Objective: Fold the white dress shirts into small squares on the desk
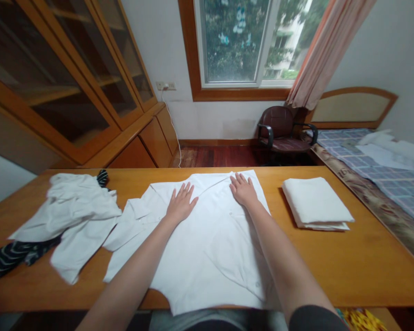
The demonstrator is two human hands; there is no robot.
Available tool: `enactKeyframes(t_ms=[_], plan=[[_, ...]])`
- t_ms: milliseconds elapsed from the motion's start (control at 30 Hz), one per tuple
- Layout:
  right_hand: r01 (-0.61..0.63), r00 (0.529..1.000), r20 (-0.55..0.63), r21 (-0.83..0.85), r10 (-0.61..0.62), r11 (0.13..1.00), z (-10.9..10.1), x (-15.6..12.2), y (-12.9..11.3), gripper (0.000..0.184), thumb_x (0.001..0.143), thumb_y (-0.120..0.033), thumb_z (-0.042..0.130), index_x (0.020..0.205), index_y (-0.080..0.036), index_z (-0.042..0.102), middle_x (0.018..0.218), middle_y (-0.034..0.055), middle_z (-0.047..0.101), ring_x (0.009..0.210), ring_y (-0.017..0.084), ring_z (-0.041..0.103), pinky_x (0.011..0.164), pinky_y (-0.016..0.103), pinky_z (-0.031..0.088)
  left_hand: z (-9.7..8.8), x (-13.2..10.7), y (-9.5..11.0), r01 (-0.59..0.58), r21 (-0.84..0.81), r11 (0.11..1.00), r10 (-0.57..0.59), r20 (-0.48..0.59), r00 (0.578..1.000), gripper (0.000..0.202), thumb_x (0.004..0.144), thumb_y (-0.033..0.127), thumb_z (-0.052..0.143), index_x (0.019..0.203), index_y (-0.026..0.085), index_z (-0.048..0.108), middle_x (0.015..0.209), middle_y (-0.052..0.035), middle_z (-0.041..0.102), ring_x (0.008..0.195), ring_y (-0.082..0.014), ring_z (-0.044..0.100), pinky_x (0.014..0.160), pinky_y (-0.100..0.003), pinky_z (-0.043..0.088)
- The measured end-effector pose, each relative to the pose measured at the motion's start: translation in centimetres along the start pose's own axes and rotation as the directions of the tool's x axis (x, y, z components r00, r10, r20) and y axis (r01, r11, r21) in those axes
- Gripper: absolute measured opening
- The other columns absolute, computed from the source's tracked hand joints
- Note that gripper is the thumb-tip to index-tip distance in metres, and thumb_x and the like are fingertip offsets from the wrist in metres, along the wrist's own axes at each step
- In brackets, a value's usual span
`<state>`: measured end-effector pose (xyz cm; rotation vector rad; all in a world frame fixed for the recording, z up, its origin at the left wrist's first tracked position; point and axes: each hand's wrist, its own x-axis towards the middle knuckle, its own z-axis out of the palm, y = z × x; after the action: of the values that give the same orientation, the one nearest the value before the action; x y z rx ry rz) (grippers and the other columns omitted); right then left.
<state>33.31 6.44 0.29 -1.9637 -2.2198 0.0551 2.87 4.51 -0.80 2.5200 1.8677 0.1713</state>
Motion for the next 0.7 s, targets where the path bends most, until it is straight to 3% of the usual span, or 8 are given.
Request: enactKeyframes(t_ms=[100,200,300,400,500,700], plan=[[-0.090,0.991,-0.094,0.055,0.095,0.994,-0.4,-0.2,-0.4,0.054,0.105,-0.038,0.026,0.151,-0.014,0.040,0.160,0.0127,0.033,0.150,0.028,0.025,0.121,0.053,0.016,0.1,0.7,-0.3,0.013,0.002,1.000,-0.013,0.008,1.000,0.066,0.101,0.055,0.023,0.157,0.021,0.029,0.165,-0.0045,0.020,0.154,-0.0248,0.014,0.124,-0.055,0.014],[-0.100,0.985,-0.127,0.144,0.119,0.984,-0.5,-1.6,-3.0,0.058,0.105,-0.038,0.020,0.152,-0.008,0.037,0.161,0.0145,0.031,0.151,0.026,0.023,0.121,0.048,0.020,0.0,1.1,-0.5,0.019,0.005,1.000,-0.019,0.022,1.000,0.066,0.101,0.055,0.023,0.157,0.021,0.028,0.165,-0.0044,0.019,0.154,-0.0247,0.013,0.124,-0.055,0.014],[0.025,0.999,-0.041,0.166,-0.018,0.986,0.0,-4.2,-6.1,0.059,0.105,-0.043,0.025,0.153,-0.009,0.035,0.162,0.0149,0.028,0.151,0.026,0.024,0.120,0.047,0.022,-0.2,1.4,-0.6,0.015,0.012,1.000,-0.015,0.025,1.000,0.066,0.101,0.055,0.022,0.157,0.020,0.028,0.166,-0.0045,0.019,0.154,-0.0247,0.012,0.124,-0.055,0.014],[0.094,0.996,-0.017,0.116,-0.093,0.989,0.7,-6.6,-7.5,0.060,0.104,-0.047,0.030,0.151,-0.011,0.039,0.162,0.0144,0.029,0.151,0.027,0.024,0.121,0.048,0.019,-0.3,1.5,-0.7,0.006,0.011,1.000,-0.007,0.021,1.000,0.066,0.101,0.054,0.022,0.157,0.020,0.028,0.166,-0.0047,0.018,0.154,-0.0249,0.013,0.124,-0.056,0.013],[0.060,0.998,-0.033,0.060,-0.058,0.996,0.9,-7.9,-5.9,0.062,0.103,-0.048,0.031,0.151,-0.010,0.039,0.162,0.0146,0.028,0.151,0.027,0.024,0.122,0.048,0.017,-0.2,1.4,-0.8,0.002,-0.002,1.000,-0.001,0.022,1.000,0.066,0.101,0.055,0.023,0.157,0.021,0.029,0.165,-0.0048,0.019,0.154,-0.0246,0.013,0.123,-0.056,0.013],[-0.084,0.995,-0.054,-0.043,0.082,0.996,0.4,-9.6,1.2,0.063,0.103,-0.047,0.029,0.151,-0.008,0.038,0.161,0.0144,0.030,0.150,0.027,0.026,0.121,0.048,0.020,-0.3,1.4,-0.8,0.001,-0.024,1.000,0.000,0.015,1.000,0.064,0.101,0.054,0.025,0.156,0.022,0.030,0.165,-0.0056,0.020,0.154,-0.0255,0.015,0.123,-0.055,0.012]])
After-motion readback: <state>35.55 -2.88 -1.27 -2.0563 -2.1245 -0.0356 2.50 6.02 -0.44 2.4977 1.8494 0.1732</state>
